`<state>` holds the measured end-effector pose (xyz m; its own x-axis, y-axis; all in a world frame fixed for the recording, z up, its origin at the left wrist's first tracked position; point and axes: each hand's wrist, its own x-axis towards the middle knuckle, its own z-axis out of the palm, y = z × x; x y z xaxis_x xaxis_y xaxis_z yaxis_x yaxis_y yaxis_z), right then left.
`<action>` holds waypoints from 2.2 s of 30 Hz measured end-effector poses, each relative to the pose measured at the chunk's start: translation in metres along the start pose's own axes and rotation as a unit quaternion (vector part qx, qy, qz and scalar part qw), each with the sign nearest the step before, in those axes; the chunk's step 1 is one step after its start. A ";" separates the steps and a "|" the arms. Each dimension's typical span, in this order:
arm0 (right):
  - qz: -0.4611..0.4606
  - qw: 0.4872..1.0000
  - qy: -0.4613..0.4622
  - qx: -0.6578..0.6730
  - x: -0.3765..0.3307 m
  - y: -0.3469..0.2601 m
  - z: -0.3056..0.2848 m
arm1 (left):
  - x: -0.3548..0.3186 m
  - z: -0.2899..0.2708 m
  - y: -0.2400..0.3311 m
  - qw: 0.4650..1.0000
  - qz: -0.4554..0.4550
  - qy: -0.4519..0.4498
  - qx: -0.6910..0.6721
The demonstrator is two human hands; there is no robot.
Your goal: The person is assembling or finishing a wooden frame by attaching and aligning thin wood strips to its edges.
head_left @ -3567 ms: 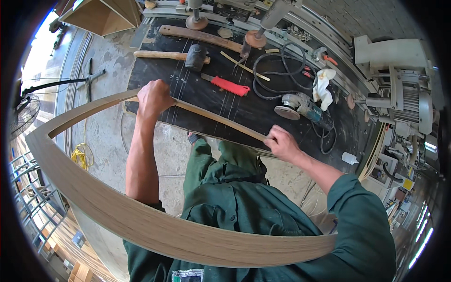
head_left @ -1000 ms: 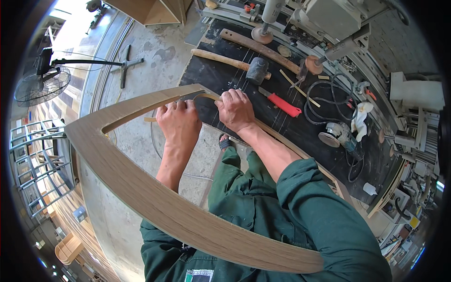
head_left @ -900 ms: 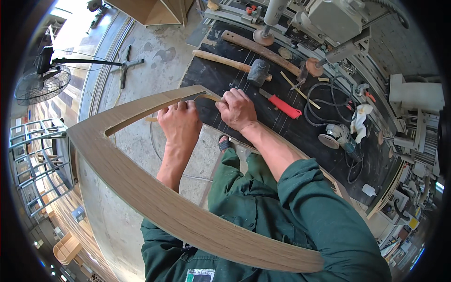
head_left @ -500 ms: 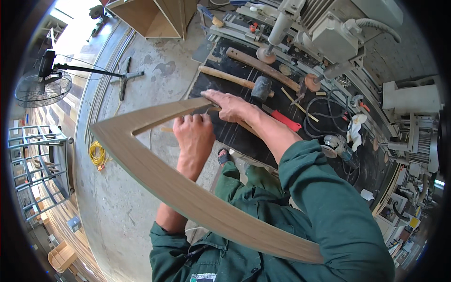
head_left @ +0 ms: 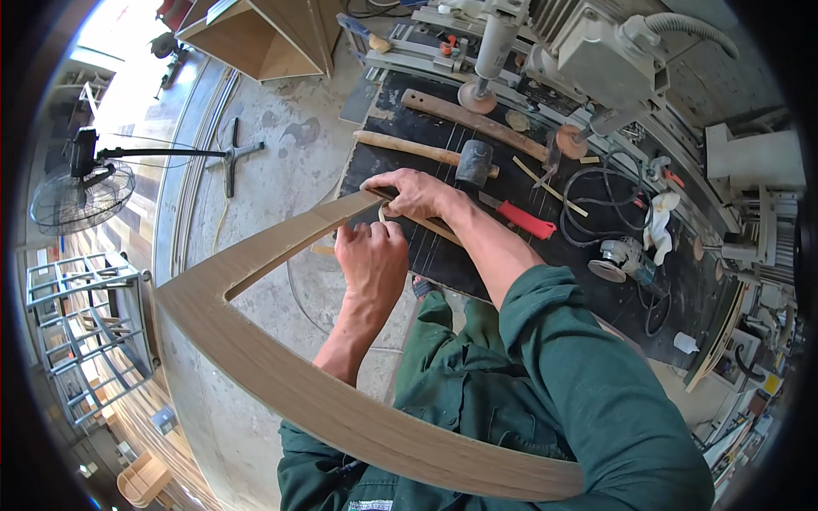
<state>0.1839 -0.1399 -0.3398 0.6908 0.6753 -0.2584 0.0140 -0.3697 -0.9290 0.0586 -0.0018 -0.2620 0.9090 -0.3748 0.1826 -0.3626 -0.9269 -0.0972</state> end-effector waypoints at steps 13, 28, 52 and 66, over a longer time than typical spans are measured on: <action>-0.032 0.999 -0.038 0.018 0.004 0.011 -0.006 | -0.004 0.004 0.003 0.999 -0.022 0.001 -0.025; -0.016 1.000 -0.015 0.015 -0.009 0.000 -0.004 | 0.003 0.013 0.023 1.000 0.011 -0.005 -0.002; -0.009 0.999 0.047 0.004 -0.009 0.000 0.008 | 0.000 0.026 0.029 1.000 0.013 0.003 0.014; -0.033 0.999 0.032 -0.011 -0.013 0.002 0.009 | -0.002 0.025 0.029 1.000 -0.004 0.008 0.000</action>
<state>0.1685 -0.1441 -0.3407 0.7329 0.6567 -0.1777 0.0764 -0.3390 -0.9377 0.0510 -0.0272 -0.2898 0.9083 -0.3686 0.1980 -0.3561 -0.9294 -0.0966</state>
